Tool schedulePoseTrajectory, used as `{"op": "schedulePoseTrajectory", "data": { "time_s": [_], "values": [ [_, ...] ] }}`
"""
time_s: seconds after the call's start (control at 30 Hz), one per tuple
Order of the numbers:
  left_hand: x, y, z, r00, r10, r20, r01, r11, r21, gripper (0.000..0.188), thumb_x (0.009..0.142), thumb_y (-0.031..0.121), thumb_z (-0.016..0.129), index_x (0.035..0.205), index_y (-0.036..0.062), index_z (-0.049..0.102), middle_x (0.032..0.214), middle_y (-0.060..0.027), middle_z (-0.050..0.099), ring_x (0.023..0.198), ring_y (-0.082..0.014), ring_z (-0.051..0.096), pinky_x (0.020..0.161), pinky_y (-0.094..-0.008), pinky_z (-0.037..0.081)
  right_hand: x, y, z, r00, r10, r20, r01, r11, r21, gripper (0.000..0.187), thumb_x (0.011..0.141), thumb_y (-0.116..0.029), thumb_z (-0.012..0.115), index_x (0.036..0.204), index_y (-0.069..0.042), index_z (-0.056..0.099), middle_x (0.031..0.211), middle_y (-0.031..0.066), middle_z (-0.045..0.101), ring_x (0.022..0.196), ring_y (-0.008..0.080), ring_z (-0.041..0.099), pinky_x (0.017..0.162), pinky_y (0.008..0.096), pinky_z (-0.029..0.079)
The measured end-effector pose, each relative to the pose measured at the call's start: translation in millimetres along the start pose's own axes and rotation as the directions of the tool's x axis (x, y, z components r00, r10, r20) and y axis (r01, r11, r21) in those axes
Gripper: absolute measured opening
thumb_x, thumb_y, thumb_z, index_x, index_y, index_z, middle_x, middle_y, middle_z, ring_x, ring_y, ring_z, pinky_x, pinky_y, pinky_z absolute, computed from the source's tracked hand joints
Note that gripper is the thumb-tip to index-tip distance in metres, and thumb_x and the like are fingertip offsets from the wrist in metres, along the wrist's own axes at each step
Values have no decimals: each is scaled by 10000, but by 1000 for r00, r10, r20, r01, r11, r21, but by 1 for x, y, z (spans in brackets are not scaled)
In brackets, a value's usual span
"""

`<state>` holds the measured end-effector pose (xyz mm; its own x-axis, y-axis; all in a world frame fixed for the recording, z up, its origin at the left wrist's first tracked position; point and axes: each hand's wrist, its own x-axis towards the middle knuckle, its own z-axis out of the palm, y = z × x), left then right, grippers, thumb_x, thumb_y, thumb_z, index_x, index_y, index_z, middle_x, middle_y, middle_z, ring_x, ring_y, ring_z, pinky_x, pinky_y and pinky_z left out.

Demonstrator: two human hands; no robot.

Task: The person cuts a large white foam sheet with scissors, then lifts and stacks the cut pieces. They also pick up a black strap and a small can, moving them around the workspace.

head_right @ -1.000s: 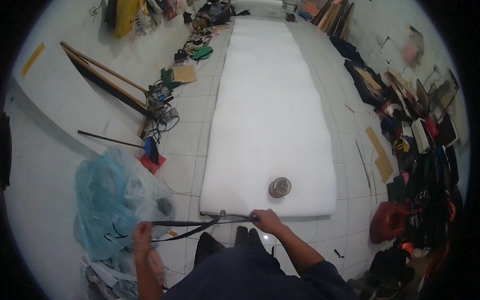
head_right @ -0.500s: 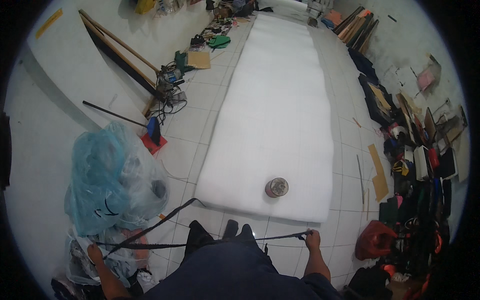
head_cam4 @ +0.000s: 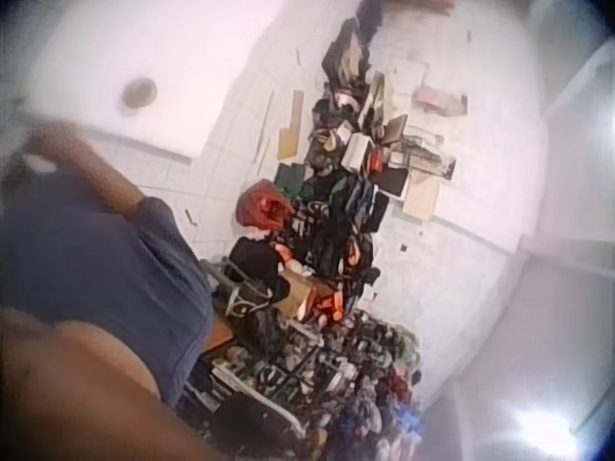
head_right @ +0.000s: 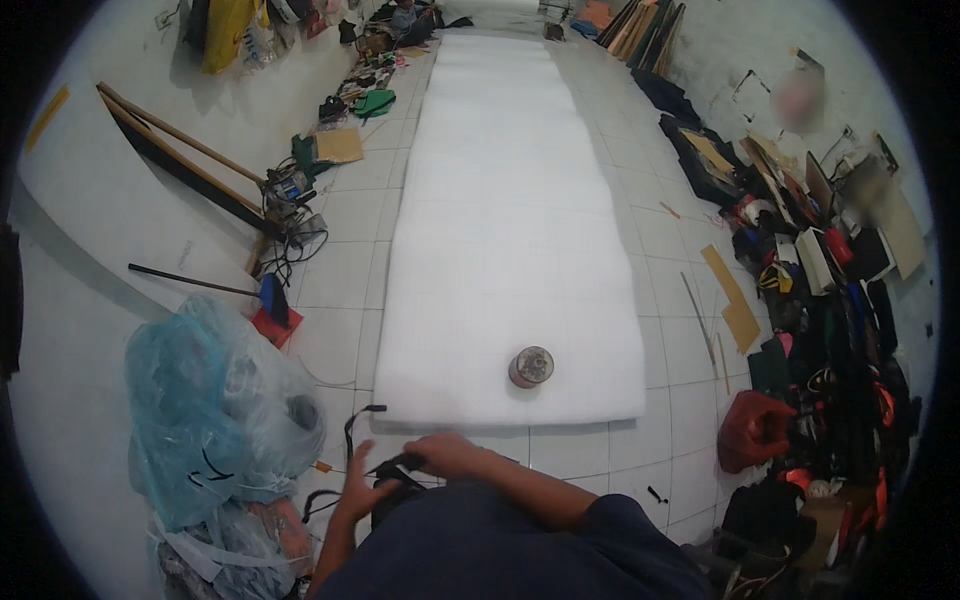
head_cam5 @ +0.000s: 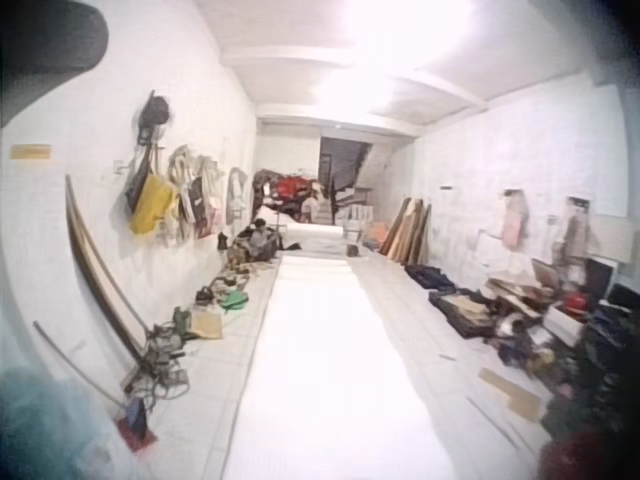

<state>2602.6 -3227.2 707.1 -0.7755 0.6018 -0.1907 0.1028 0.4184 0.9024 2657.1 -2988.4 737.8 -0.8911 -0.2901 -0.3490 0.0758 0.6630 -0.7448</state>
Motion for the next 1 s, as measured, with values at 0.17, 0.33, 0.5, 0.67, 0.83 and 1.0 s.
{"op": "schedulePoseTrajectory", "data": {
  "time_s": [0.17,0.33,0.5,0.67,0.83,1.0],
  "values": [
    [14,3,14,957,-177,232,194,980,-53,313,837,177,676,1106,28,623,1013,-133,660,987,-242,627,872,-353,486,0,-7,-16,988,-144,-65,152,978,144,289,813,-237,681,1059,-94,633,970,150,671,923,346,646,801,439,499],
    [-5,-31,-56,966,-256,46,257,966,-12,159,847,121,654,942,-6,638,808,-71,648,775,-150,606,718,-309,483,-39,30,-45,993,96,66,-112,948,298,363,871,-343,684,1030,-17,668,838,120,659,803,219,627,724,344,488],
    [-19,-24,-75,932,-362,-34,360,909,208,195,855,233,663,932,54,654,780,-135,665,729,-273,641,676,-368,485,-70,80,-14,952,304,32,-293,877,379,324,926,-311,654,1009,1,685,770,52,624,720,127,520,661,297,449],
    [-77,-79,-74,839,-518,-168,538,746,392,241,878,325,634,928,93,674,807,-155,677,810,-353,654,713,-438,500,-90,124,3,878,479,14,-449,812,374,374,926,-347,645,988,19,690,739,78,624,701,156,527,673,320,457],
    [-138,-132,-105,709,-637,-302,702,603,379,321,925,378,571,889,74,666,840,-182,681,832,-400,645,731,-479,494,-102,150,7,781,623,48,-614,752,240,434,921,-391,644,1048,22,690,855,93,678,805,165,578,743,327,481],
    [-167,-179,-142,650,-662,-374,760,570,312,363,932,387,554,835,47,638,818,-195,676,829,-413,641,731,-492,492,-70,145,2,682,731,29,-709,652,269,422,906,-388,656,1043,9,701,831,80,669,775,166,600,721,329,496]
  ]
}}
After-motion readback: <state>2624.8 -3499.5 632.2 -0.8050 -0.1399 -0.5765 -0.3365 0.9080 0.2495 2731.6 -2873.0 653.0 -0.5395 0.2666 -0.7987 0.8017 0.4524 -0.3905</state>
